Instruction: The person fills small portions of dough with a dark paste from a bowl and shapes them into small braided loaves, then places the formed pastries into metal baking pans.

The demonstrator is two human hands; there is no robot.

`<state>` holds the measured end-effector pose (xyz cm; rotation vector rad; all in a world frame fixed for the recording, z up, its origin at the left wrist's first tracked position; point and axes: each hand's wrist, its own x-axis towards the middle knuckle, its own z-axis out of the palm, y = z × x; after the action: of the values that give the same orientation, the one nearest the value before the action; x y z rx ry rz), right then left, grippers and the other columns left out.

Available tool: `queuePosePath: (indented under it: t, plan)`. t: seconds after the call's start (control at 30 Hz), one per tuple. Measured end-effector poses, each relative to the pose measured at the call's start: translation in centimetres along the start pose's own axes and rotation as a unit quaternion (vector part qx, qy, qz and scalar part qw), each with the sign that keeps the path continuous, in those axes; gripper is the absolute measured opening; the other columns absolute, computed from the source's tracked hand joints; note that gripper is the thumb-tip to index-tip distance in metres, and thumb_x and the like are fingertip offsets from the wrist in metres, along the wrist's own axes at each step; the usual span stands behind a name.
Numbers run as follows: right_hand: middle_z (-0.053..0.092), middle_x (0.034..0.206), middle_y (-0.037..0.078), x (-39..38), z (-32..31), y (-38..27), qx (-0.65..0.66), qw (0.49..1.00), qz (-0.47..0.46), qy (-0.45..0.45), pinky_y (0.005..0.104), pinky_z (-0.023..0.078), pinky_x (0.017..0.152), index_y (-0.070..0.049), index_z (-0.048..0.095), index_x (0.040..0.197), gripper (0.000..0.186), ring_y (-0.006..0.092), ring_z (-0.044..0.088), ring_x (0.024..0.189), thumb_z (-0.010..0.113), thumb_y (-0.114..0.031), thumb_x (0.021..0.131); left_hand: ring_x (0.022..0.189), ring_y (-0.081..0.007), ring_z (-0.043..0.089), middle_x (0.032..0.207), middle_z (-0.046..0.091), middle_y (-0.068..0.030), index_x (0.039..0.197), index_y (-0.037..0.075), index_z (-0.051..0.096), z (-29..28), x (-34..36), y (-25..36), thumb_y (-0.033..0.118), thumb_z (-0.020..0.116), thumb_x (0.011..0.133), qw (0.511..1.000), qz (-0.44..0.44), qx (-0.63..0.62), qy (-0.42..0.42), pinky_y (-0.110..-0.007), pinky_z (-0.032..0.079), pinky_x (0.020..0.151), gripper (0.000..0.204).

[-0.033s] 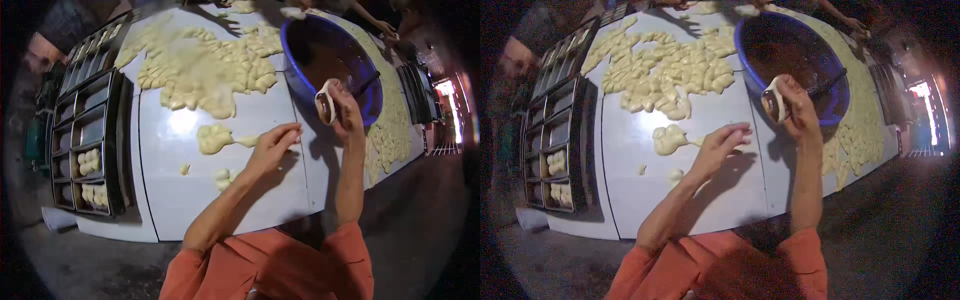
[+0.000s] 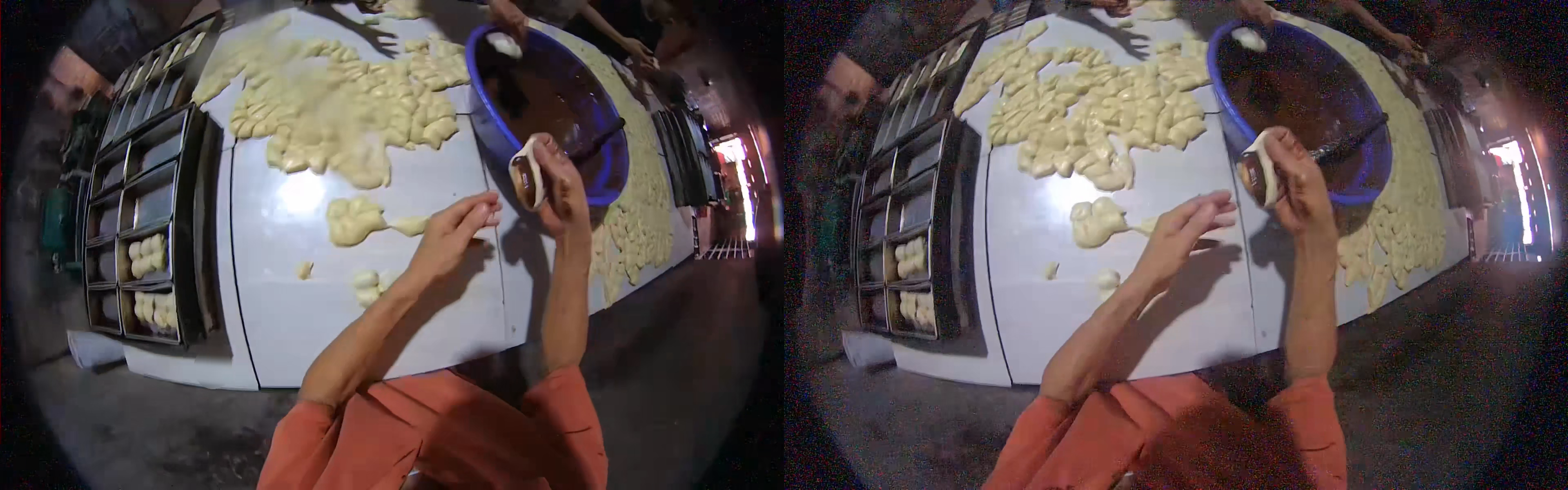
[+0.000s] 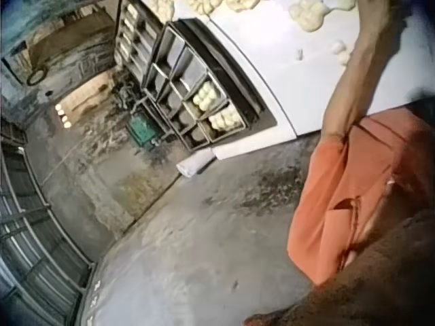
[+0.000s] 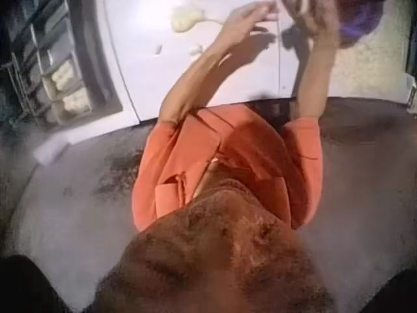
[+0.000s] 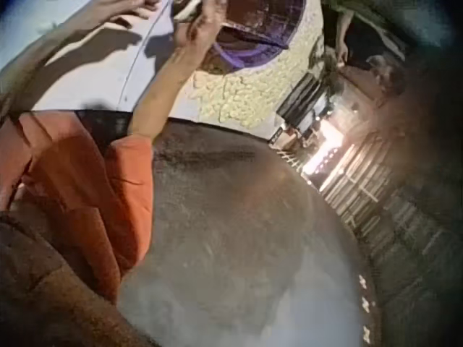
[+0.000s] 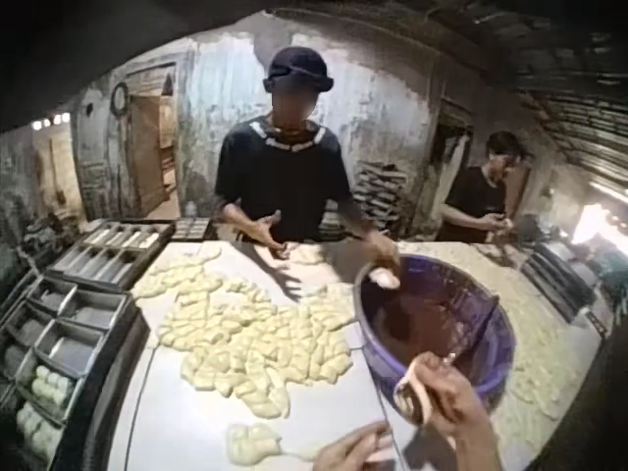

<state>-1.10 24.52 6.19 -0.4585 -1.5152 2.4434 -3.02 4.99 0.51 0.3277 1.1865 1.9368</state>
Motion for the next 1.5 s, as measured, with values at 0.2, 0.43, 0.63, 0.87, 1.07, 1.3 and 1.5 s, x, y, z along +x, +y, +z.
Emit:
queuePosePath:
  t: [0.2,0.43,0.63,0.87,1.07,1.3,1.5]
  plan:
    - [0.064,0.098,0.003,-4.0,3.3,6.6,0.059,0.997,0.044,-0.016,0.0225,0.056,0.065,-0.007,0.055,0.11,0.013,0.0087,0.066,0.08,0.058,-0.015,0.1,0.093,-0.0174,0.066,0.109,0.069,-0.0086,0.121,0.002,0.061,-2.6,-2.0,-1.9,0.037,0.056,0.1,0.982,0.019,-0.184,0.037,-0.034,0.055,0.082,0.04]
    - [0.058,0.127,0.014,-7.4,6.7,11.0,-0.095,0.993,0.015,-0.07,0.0344,0.05,0.1,-0.002,0.046,0.134,0.066,0.0219,0.06,0.117,0.075,0.006,0.075,0.079,-0.0133,0.064,0.094,0.069,-0.0058,0.11,-0.001,0.067,-6.7,-6.3,0.1,0.018,0.069,0.093,0.953,0.045,-0.153,0.256,-0.024,0.054,0.071,0.025]
    - [0.06,0.113,0.007,-8.6,10.5,15.0,-0.334,0.919,-0.202,0.049,0.0318,0.055,0.087,0.0,0.068,0.111,0.026,0.0198,0.064,0.098,0.071,-0.001,0.086,0.082,-0.01,0.066,0.095,0.072,-0.0084,0.115,-0.007,0.068,-6.7,-7.6,0.1,0.017,0.07,0.093,0.956,0.137,-0.006,0.261,-0.023,0.055,0.075,0.032]
    - [0.066,0.103,0.006,-8.3,11.1,12.3,-0.144,0.989,-0.004,-0.016,0.0263,0.049,0.074,-0.001,0.07,0.102,0.014,0.0099,0.06,0.082,0.07,-0.009,0.091,0.087,-0.0138,0.067,0.099,0.071,-0.009,0.119,-0.003,0.067,-7.8,-7.7,3.4,0.023,0.073,0.091,0.986,0.033,0.0,0.166,-0.028,0.056,0.075,0.039]
    - [0.067,0.11,0.009,-9.2,9.2,13.5,-0.167,0.978,-0.064,-0.106,0.0295,0.051,0.087,-0.002,0.068,0.119,0.031,0.0171,0.063,0.103,0.071,-0.01,0.09,0.087,-0.0149,0.069,0.1,0.071,-0.0092,0.118,-0.002,0.066,-9.3,-7.9,4.0,0.024,0.073,0.09,0.99,-0.013,0.016,0.141,-0.029,0.058,0.075,0.039]
    - [0.061,0.112,0.008,-7.9,9.8,14.2,-0.277,0.916,-0.289,-0.045,0.0318,0.047,0.089,-0.003,0.067,0.106,0.017,0.0169,0.059,0.102,0.07,-0.007,0.09,0.091,-0.0133,0.068,0.104,0.07,-0.0081,0.116,0.0,0.067,-9.1,-9.4,3.2,0.014,0.068,0.092,0.989,0.065,0.055,0.12,-0.027,0.059,0.074,0.028]
    - [0.064,0.091,0.007,-7.2,10.0,16.0,-0.324,0.906,-0.273,-0.008,0.0286,0.05,0.073,-0.001,0.066,0.097,0.009,0.014,0.06,0.082,0.068,-0.009,0.092,0.085,-0.0122,0.067,0.102,0.07,-0.0059,0.119,0.001,0.067,-8.5,-10.1,2.5,0.015,0.065,0.095,0.99,0.058,0.033,0.128,-0.027,0.059,0.074,0.027]
